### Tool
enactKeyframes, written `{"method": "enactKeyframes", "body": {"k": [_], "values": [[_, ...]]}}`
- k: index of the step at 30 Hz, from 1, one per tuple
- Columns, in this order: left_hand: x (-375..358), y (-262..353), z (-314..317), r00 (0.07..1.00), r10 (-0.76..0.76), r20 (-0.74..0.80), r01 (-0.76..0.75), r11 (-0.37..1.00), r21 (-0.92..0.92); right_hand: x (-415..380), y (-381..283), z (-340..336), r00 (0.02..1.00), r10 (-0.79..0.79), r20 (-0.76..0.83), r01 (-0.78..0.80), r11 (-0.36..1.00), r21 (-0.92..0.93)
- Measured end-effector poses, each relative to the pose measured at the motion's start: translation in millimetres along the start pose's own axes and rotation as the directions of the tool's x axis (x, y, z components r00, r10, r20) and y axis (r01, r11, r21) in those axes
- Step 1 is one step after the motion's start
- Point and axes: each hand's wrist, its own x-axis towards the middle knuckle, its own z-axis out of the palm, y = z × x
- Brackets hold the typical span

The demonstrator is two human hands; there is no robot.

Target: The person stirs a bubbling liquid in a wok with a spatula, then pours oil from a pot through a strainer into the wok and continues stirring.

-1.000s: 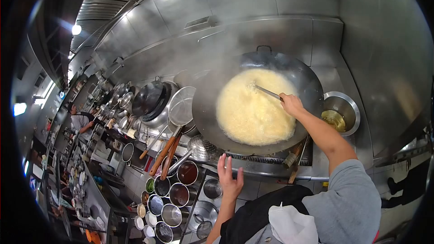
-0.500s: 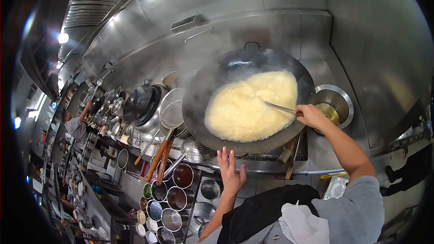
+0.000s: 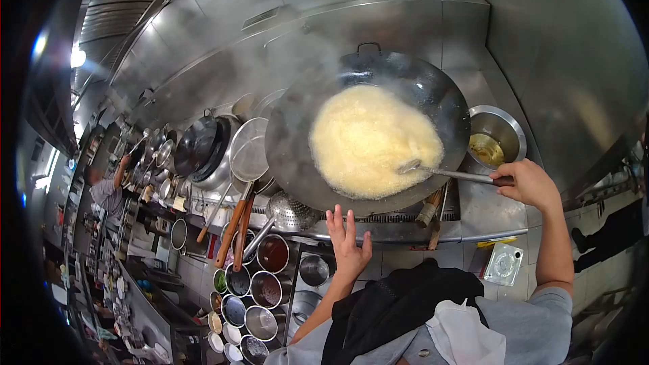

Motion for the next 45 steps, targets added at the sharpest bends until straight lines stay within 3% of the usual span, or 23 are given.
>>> {"method": "enactKeyframes", "body": {"k": [4,6,10,18,20,23,27,34,41,45], "values": [[-2,-1,-2,1.0,-0.008,0.007,0.008,1.0,-0.014,22,-3,30,0.995,-0.083,0.06,0.082,0.997,0.015],[-1,-4,-4,1.0,0.016,0.02,-0.016,1.0,0.009,50,0,68,0.988,-0.139,0.062,0.12,0.962,0.246],[-3,-3,-9,1.0,-0.002,0.024,0.001,1.0,0.021,117,-36,136,0.969,-0.246,-0.036,0.249,0.96,0.131],[-6,-5,-5,0.999,-0.023,0.028,0.022,0.999,0.039,245,-78,208,0.959,-0.237,-0.158,0.239,0.971,-0.001],[-6,-2,-6,0.999,-0.036,0.026,0.035,0.999,0.039,262,-78,209,0.977,-0.107,-0.182,0.1,0.994,-0.046],[-5,0,-8,0.998,-0.05,0.027,0.049,0.998,0.042,270,-62,210,0.967,-0.055,-0.249,0.038,0.997,-0.071],[-6,-4,-5,0.998,-0.055,0.022,0.054,0.998,0.039,250,-35,188,0.966,-0.069,-0.249,0.049,0.995,-0.087],[-7,-2,-3,0.997,-0.072,-0.039,0.073,0.997,0.02,170,-25,152,0.989,-0.104,-0.101,0.117,0.984,0.132],[-5,-1,-6,0.993,-0.111,-0.046,0.109,0.993,-0.043,112,-8,163,0.991,-0.132,0.032,0.112,0.927,0.359],[-5,-3,-7,0.991,-0.116,-0.066,0.111,0.992,-0.066,73,-1,144,0.987,-0.133,0.089,0.089,0.918,0.387]]}}
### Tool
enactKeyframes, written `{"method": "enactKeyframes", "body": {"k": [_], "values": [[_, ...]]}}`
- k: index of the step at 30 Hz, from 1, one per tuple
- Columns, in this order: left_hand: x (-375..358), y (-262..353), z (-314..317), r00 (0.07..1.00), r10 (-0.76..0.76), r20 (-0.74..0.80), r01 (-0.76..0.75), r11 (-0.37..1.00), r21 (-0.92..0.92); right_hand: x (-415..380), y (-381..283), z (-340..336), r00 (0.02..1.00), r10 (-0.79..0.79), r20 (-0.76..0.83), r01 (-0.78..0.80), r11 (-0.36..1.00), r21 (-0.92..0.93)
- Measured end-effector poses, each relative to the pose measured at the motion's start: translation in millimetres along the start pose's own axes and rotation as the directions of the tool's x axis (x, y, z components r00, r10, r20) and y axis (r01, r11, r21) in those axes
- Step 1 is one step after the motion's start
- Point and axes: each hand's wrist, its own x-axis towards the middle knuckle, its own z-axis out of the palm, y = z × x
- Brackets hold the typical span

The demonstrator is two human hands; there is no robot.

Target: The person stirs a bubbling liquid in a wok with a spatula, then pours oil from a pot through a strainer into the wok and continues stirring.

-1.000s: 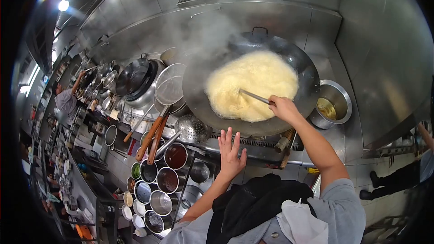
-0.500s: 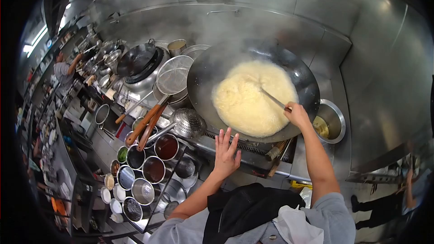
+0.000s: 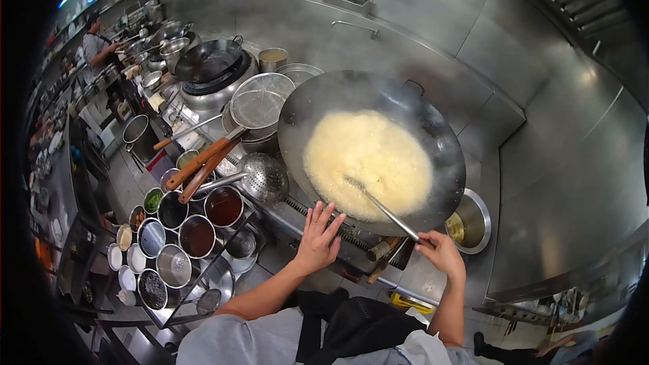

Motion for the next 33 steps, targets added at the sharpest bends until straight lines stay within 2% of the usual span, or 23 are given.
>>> {"method": "enactKeyframes", "body": {"k": [2,3,5,6,9,11,12,14,16,18,20,23,25,27,28,33], "values": [[0,-2,0,1.0,0.008,0.01,-0.008,1.0,0.002,-20,-7,-21,0.997,0.058,0.059,-0.064,0.992,0.106],[0,-2,1,1.0,0.002,0.002,-0.002,1.0,-0.003,-30,-12,-35,0.997,0.056,0.061,-0.062,0.994,0.095],[1,-4,-1,1.0,0.012,0.017,-0.012,1.0,-0.007,-46,-23,-67,0.965,0.227,0.13,-0.245,0.958,0.148],[1,-5,-1,1.0,0.005,0.008,-0.005,1.0,-0.006,-52,-24,-83,0.965,0.223,0.135,-0.241,0.96,0.14],[0,-6,-2,1.0,0.005,0.023,-0.006,1.0,0.009,-61,-29,-128,0.964,0.251,0.09,-0.256,0.965,0.054],[0,-7,-3,0.999,0.012,0.043,-0.013,1.0,0.011,-58,-36,-146,0.965,0.249,-0.082,-0.26,0.945,-0.198],[0,-6,-4,0.999,0.009,0.038,-0.009,1.0,0.014,-52,-39,-147,0.966,0.245,-0.078,-0.256,0.946,-0.201],[1,-3,-6,0.999,0.003,0.043,-0.004,1.0,0.012,-37,-46,-148,0.959,0.12,-0.258,-0.236,0.842,-0.485],[0,-2,-6,0.999,-0.005,0.046,0.004,1.0,0.03,-12,-30,-141,0.956,0.091,-0.279,-0.235,0.809,-0.54],[0,0,-6,0.999,-0.014,0.051,0.011,0.999,0.051,20,-3,-126,0.926,-0.051,-0.374,-0.23,0.709,-0.667],[0,4,-5,0.999,-0.027,0.041,0.024,0.998,0.061,50,9,-112,0.93,-0.049,-0.363,-0.228,0.699,-0.678],[1,12,-5,0.998,-0.052,0.032,0.049,0.995,0.086,99,37,-100,0.941,-0.12,-0.317,-0.136,0.725,-0.675],[2,20,-5,0.997,-0.077,0.012,0.075,0.992,0.101,133,56,-96,0.942,-0.231,-0.245,0.013,0.752,-0.66],[1,26,-2,0.995,-0.101,-0.009,0.101,0.989,0.111,170,69,-87,0.944,-0.253,-0.213,0.033,0.713,-0.7],[1,29,0,0.993,-0.114,-0.03,0.117,0.986,0.121,186,69,-85,0.945,-0.271,-0.185,0.047,0.669,-0.741],[-2,40,13,0.981,-0.152,-0.122,0.172,0.969,0.176,248,54,-78,0.923,-0.353,-0.153,0.157,0.708,-0.689]]}}
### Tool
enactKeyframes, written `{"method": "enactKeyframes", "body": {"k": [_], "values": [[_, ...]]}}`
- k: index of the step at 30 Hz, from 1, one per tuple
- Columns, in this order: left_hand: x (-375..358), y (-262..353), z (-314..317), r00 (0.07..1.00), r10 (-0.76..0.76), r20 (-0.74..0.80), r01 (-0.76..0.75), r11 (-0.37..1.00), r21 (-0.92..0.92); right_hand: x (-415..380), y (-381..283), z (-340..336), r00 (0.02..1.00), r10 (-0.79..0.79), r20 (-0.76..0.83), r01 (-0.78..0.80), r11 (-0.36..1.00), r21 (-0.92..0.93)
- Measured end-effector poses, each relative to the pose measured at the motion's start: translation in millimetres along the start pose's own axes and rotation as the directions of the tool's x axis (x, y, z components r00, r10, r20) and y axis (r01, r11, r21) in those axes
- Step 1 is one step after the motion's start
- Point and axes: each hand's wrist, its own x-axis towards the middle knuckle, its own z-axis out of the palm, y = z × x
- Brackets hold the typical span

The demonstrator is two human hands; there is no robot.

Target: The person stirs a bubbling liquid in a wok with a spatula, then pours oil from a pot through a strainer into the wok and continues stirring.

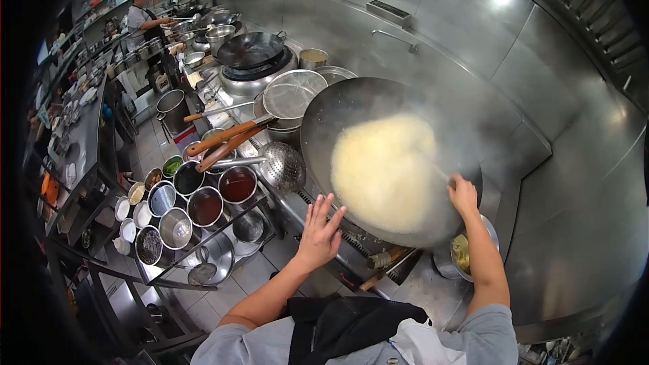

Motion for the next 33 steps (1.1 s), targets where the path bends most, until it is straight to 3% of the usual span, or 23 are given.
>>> {"method": "enactKeyframes", "body": {"k": [8,17,21,23,27,29,33], "values": [[-5,14,26,0.99,-0.058,-0.132,0.065,0.997,0.048,1,11,-55,0.996,0.043,0.074,-0.039,0.998,-0.056],[-4,19,26,0.991,-0.041,-0.131,0.052,0.995,0.08,-122,47,-145,0.977,0.078,0.201,-0.09,0.995,0.05],[-4,18,25,0.992,-0.037,-0.121,0.046,0.996,0.072,-178,64,-181,0.986,0.086,0.14,-0.099,0.992,0.084],[-3,16,25,0.993,-0.032,-0.114,0.04,0.997,0.068,-202,74,-189,0.99,0.104,0.093,-0.121,0.97,0.211],[-2,14,19,0.995,-0.013,-0.103,0.017,0.999,0.033,-236,42,-232,0.996,0.044,0.08,-0.059,0.977,0.205],[1,15,14,0.995,-0.002,-0.104,0.006,0.999,0.039,-245,24,-245,0.975,0.105,0.197,-0.15,0.962,0.228],[6,4,-6,0.995,0.041,-0.094,-0.042,0.999,-0.004,-250,-7,-227,0.963,0.057,0.264,-0.156,0.914,0.375]]}}
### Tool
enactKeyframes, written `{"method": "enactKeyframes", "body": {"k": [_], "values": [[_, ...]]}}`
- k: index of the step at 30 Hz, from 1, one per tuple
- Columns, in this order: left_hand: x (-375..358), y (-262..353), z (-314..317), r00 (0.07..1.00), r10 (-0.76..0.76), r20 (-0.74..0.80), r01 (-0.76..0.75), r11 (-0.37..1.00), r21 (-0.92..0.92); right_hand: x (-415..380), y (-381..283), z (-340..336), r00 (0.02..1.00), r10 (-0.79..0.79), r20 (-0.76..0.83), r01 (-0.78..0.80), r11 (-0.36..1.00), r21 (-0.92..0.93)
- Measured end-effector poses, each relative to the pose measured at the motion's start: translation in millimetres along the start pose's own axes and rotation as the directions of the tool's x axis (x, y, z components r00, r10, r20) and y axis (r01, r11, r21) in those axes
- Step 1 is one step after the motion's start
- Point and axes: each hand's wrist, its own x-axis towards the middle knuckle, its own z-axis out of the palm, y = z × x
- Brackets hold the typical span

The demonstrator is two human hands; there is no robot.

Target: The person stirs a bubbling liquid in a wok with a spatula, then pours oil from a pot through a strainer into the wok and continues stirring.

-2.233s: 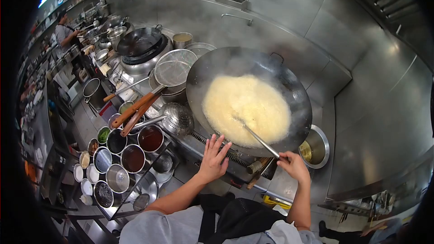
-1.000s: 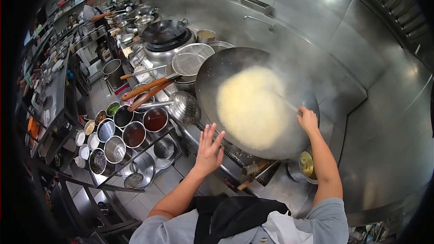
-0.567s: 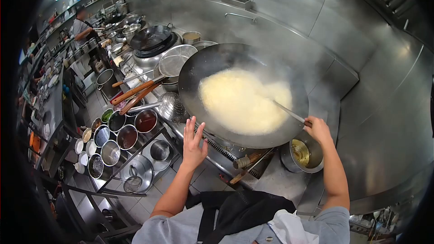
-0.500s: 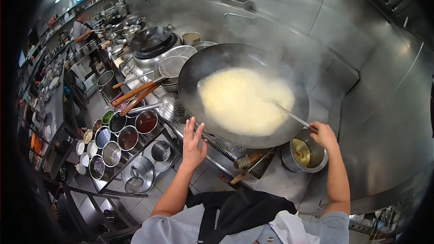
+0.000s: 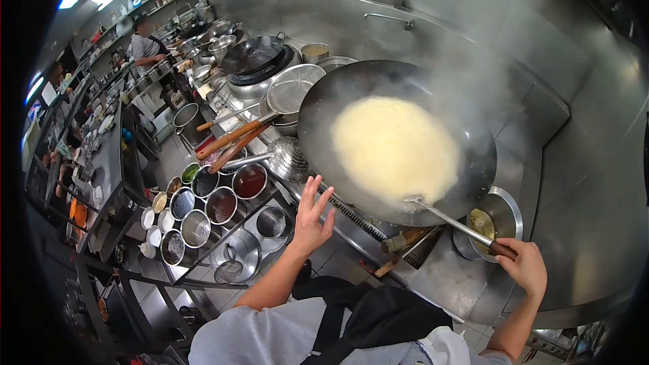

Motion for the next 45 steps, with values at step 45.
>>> {"method": "enactKeyframes", "body": {"k": [45], "values": [[31,-205,-88,0.9,0.254,0.354,-0.071,0.888,-0.455,36,-205,154,0.891,0.405,-0.205,-0.423,0.905,-0.049]]}}
